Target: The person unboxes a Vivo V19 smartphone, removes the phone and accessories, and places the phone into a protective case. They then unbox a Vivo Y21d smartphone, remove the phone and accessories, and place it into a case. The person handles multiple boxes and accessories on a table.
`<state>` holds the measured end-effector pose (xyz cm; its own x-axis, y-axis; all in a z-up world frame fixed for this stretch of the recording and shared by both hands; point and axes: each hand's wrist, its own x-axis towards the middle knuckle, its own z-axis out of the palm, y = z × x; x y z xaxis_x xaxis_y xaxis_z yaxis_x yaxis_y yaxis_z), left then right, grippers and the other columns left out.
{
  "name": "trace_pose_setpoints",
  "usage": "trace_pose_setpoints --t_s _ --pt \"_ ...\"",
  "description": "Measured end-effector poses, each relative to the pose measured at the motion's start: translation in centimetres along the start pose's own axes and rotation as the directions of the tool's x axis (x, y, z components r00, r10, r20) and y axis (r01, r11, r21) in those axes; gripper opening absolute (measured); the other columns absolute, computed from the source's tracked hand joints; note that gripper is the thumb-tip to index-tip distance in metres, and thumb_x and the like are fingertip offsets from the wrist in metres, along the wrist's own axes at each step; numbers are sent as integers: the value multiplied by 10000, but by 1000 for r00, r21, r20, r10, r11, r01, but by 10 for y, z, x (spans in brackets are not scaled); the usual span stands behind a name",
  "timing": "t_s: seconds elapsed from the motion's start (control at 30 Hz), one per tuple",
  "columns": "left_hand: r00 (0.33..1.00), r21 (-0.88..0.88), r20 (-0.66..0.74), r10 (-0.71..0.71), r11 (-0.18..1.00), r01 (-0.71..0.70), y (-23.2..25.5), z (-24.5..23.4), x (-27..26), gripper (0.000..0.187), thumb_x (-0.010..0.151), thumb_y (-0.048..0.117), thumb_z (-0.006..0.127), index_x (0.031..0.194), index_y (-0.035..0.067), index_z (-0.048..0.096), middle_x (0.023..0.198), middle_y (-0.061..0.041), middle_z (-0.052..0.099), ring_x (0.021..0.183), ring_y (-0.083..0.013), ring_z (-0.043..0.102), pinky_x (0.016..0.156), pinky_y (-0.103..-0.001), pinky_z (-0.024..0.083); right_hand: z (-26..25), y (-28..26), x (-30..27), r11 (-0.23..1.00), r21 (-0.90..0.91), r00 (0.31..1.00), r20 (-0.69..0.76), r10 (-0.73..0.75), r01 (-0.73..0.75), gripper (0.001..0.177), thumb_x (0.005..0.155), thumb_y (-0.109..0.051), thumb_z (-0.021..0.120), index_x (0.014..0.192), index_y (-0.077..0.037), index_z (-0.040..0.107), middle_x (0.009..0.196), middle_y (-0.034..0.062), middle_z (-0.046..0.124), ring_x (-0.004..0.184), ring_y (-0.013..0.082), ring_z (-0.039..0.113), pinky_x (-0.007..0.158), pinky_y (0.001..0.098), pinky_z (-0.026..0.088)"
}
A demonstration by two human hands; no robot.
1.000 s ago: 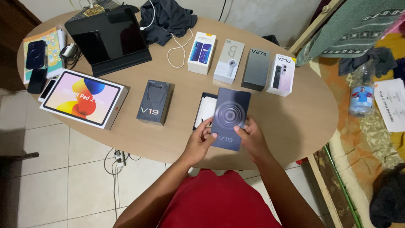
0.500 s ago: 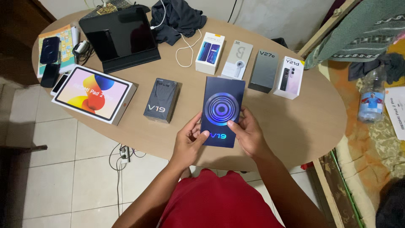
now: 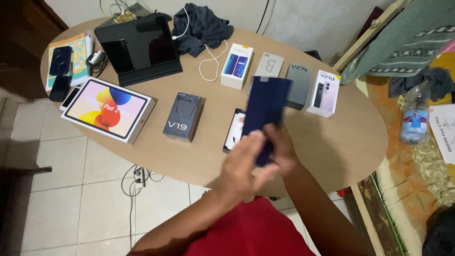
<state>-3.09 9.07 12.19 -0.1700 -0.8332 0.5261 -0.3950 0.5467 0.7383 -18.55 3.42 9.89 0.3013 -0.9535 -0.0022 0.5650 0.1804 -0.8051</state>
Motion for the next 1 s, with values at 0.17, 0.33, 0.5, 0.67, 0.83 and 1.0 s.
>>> trace_pose_setpoints --t_s 0.17,0.33,0.5,0.67,0.83,1.0 --pt "867 249 200 457 832 -496 8 8 1 473 903 200 799 1337 73 660 1389 -137 666 1349 -322 609 1204 -526 368 -3 -7 2 908 419 948 283 -146 15 1043 980 -645 548 1661 47 167 1632 333 300 1434 437 457 1222 534 393" --pt "849 237 211 485 817 -525 8 0 -1 435 934 113 773 1356 55 684 1423 -131 654 1376 -297 612 1232 -480 402 -3 -7 3 861 506 915 371 -162 -52 1048 954 -639 572 1661 27 177 1635 295 311 1455 434 447 1222 548 404" --pt "939 63 132 319 942 -329 6 -8 3 430 908 146 781 1293 -5 666 1413 -208 623 1373 -364 587 1193 -511 427 -3 -3 -2 916 401 966 240 -99 -6 1010 941 -542 662 1647 32 223 1625 245 348 1432 396 459 1186 524 439" --pt "956 72 107 273 957 -281 4 -13 -2 459 886 171 780 1292 -12 671 1444 -236 604 1399 -392 556 1194 -513 424 -15 6 4 931 361 953 265 -148 44 962 914 -451 719 1596 57 270 1579 258 405 1408 385 498 1119 528 483" --pt "987 -5 119 110 994 -110 -3 -9 -11 703 865 244 777 1428 -77 505 1484 -376 506 1416 -477 452 1157 -551 384 -17 19 8 984 -42 981 95 -170 174 902 914 -280 767 1613 60 309 1460 307 511 1327 354 558 1117 463 484" --pt "955 -298 197 -224 914 276 -20 1 -13 702 970 180 642 1558 -43 330 1385 -253 585 1305 -292 605 1103 -421 505 1 24 5 452 -817 856 94 -508 358 850 953 -197 711 1640 -41 236 1512 201 436 1385 285 495 1139 399 424"
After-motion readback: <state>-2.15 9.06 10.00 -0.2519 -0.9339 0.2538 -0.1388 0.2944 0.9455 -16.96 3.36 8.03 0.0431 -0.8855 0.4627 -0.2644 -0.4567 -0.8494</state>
